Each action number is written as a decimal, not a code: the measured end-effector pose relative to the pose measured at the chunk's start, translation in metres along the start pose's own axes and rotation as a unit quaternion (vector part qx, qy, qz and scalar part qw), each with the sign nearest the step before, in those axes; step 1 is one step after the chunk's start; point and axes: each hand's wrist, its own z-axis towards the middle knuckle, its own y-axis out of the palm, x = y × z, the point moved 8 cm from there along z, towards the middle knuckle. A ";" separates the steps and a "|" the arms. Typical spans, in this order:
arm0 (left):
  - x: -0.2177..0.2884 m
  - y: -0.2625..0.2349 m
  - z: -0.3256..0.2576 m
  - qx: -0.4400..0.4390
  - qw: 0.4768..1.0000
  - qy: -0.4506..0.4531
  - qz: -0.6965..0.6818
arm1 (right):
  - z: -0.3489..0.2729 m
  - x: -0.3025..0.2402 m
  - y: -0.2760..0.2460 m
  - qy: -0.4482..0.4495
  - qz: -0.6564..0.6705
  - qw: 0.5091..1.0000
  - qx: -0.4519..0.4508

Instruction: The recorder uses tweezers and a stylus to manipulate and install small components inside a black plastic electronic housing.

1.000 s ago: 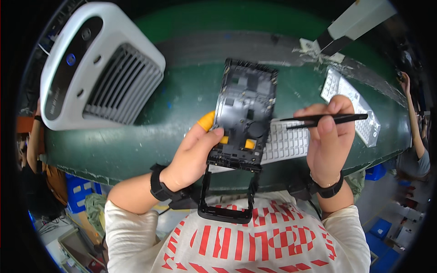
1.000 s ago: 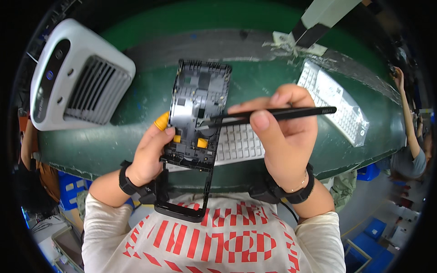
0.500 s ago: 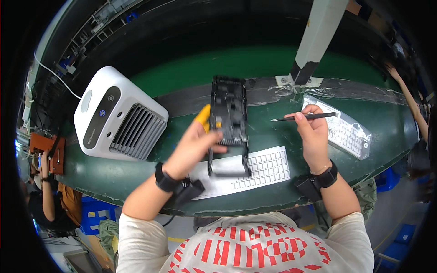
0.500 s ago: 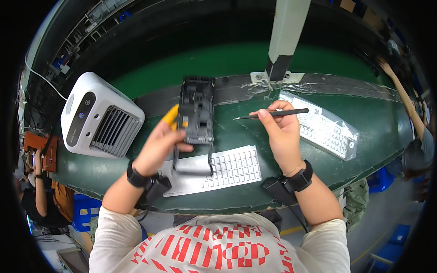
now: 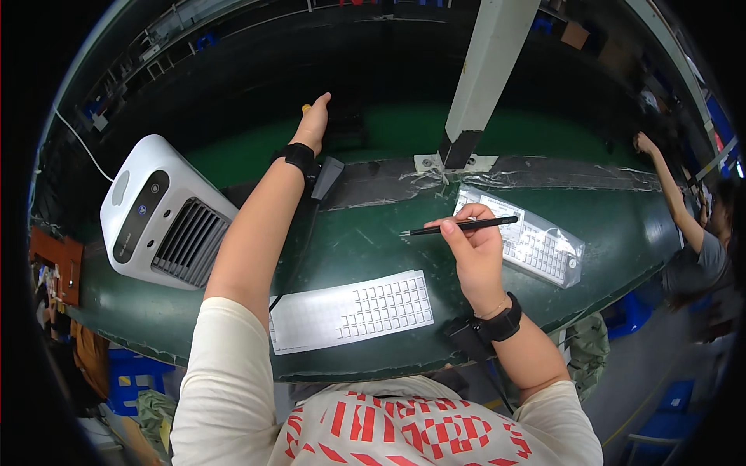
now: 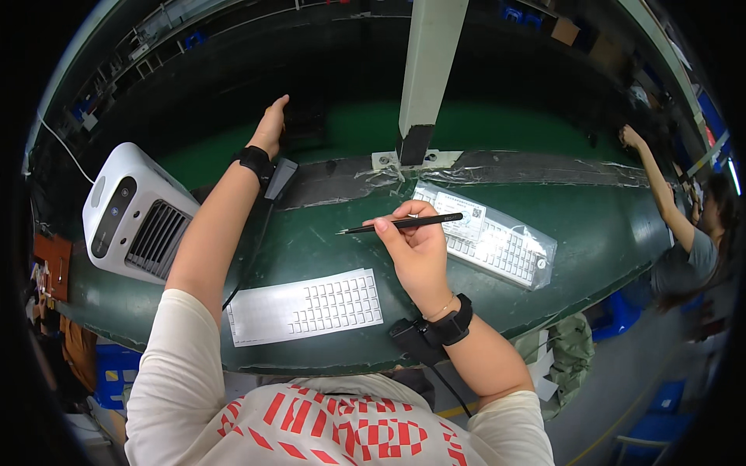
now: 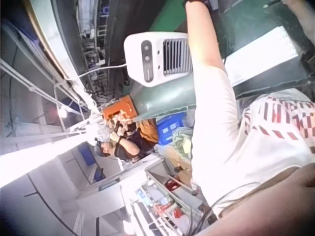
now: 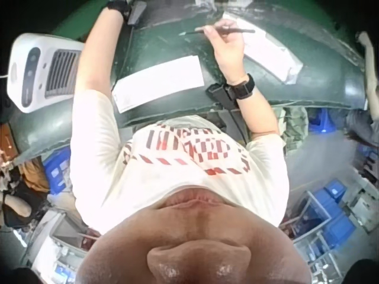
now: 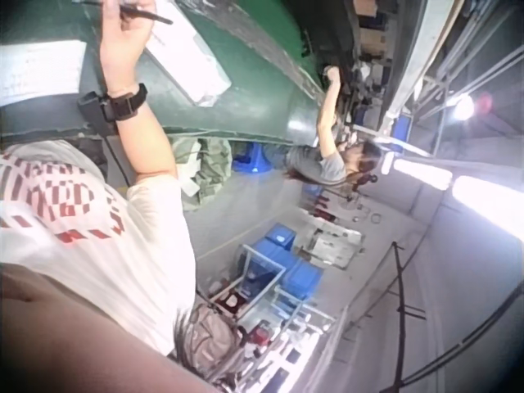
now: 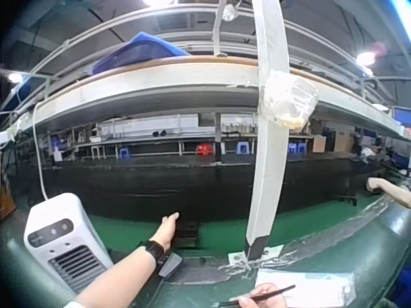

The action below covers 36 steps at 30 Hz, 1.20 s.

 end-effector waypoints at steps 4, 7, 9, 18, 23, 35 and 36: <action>0.039 -0.003 -0.040 0.042 0.977 0.134 0.161 | 0.001 0.005 -0.002 0.007 -0.013 1.000 -0.001; 0.052 -0.003 -0.101 -0.050 0.979 0.195 0.025 | 0.000 0.005 0.001 0.039 -0.024 0.999 0.005; 0.049 0.011 -0.151 -0.240 0.957 0.101 -0.125 | 0.002 0.006 -0.003 0.041 -0.031 0.999 0.007; -0.059 -0.034 -0.260 -0.337 0.865 -0.193 -0.317 | -0.001 -0.034 -0.004 -0.114 -0.055 0.990 0.066; -0.058 -0.042 -0.259 -0.344 0.843 -0.183 -0.370 | -0.035 -0.045 0.037 -0.060 -0.128 0.990 0.007; -0.061 -0.042 -0.260 -0.372 0.854 -0.161 -0.325 | -0.057 0.050 0.051 0.156 -0.189 0.966 -0.080; -0.062 -0.042 -0.260 -0.371 0.854 -0.162 -0.328 | -0.057 0.055 0.049 0.166 -0.184 0.966 -0.078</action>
